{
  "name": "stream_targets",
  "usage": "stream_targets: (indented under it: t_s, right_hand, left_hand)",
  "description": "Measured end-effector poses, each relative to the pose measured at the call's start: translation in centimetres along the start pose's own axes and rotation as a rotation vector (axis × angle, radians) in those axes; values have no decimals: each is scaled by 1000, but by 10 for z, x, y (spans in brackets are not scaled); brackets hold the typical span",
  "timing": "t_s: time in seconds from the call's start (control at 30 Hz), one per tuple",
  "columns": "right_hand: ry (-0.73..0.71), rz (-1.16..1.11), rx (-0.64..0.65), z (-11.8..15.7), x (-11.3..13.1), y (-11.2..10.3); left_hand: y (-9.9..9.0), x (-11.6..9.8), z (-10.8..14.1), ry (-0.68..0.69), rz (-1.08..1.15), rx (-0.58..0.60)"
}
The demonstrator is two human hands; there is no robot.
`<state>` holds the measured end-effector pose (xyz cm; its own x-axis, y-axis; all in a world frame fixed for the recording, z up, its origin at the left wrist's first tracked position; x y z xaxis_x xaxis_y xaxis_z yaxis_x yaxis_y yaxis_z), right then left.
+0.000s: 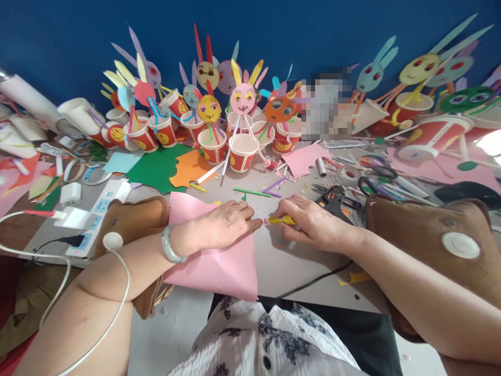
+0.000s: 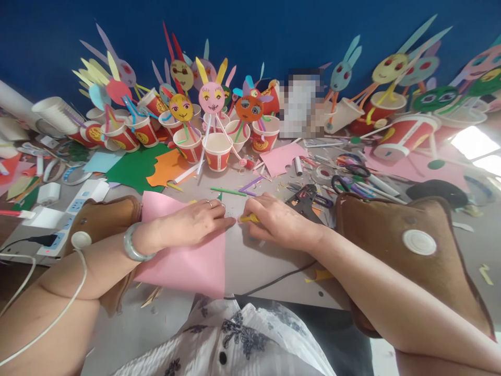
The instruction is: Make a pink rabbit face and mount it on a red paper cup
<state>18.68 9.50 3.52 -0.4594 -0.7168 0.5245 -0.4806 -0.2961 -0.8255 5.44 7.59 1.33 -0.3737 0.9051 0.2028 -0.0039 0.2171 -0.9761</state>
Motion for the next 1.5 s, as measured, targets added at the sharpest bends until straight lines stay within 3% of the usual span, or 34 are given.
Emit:
stream_targets:
  t_s: [0.2, 0.4, 0.57, 0.67, 1.1, 1.5]
  right_hand:
    - [-8, -16, -58, 1, -3, -5]
    - [-28, -15, -1, 0, 0, 1]
    - [23, -38, -79, 1, -9, -3]
    - [37, -54, -39, 0, -8, 1]
    - [-10, -41, -35, 4, -4, 2]
    - [-6, -52, -231, 8, -8, -1]
  left_hand:
    - [1, 0, 0, -2, 4, 6]
    - [-3, 0, -1, -21, 8, 14]
    - [-3, 0, -2, -18, 3, 29]
    - [-2, 1, -2, -21, -9, 31]
    - [-4, -1, 3, -15, -29, -49]
    - [4, -2, 4, -22, -40, -60]
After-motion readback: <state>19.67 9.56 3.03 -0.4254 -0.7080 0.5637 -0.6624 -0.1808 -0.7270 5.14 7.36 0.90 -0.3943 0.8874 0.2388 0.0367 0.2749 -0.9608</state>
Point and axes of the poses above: each hand's wrist, its own z-axis away from the middle knuckle, its own y-axis out of the palm, x = y × z, the point moved 8 cm from there along -z, towards the middle knuckle, and after that the axes turned 9 degrees about -z, right-handed, at the moved point
